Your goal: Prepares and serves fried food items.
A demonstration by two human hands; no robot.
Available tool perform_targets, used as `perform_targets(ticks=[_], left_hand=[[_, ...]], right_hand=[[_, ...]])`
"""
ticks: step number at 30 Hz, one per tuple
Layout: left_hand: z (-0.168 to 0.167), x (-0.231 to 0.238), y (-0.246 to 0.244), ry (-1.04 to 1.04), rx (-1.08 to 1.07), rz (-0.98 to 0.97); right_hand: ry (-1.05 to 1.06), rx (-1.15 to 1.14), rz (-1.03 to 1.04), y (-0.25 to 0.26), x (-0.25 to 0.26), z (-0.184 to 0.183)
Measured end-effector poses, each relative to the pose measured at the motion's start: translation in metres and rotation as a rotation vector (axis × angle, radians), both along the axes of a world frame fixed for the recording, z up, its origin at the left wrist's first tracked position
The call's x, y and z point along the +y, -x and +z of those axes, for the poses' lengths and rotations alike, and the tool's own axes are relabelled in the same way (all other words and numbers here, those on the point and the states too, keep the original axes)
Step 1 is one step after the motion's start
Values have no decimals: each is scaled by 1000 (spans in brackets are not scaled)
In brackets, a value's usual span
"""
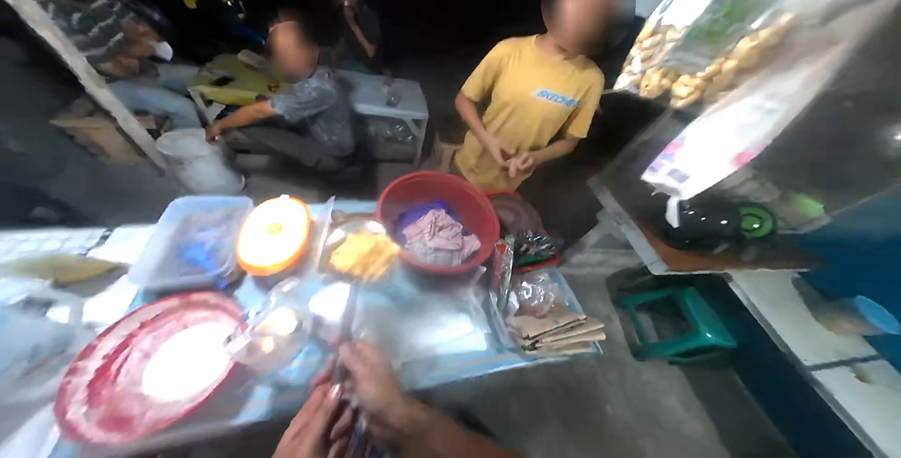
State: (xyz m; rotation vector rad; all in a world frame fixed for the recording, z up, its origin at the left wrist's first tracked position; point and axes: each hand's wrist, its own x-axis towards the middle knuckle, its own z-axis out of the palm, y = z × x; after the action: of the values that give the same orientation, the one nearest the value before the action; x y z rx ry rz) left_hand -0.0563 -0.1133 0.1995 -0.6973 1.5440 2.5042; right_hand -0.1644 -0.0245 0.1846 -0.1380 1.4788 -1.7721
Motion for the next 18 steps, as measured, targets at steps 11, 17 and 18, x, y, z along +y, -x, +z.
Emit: perform_targets(ticks=[11,17,18], left_hand=[[-129,-10,1,518,-262,134],[-186,-10,33,593,-373,116],[-188,-12,40,566,-385,93]], right_hand=[[-228,-139,149,32,107,20],[-435,-94,173,24,148,11],[-471,-65,179,21,151,6]])
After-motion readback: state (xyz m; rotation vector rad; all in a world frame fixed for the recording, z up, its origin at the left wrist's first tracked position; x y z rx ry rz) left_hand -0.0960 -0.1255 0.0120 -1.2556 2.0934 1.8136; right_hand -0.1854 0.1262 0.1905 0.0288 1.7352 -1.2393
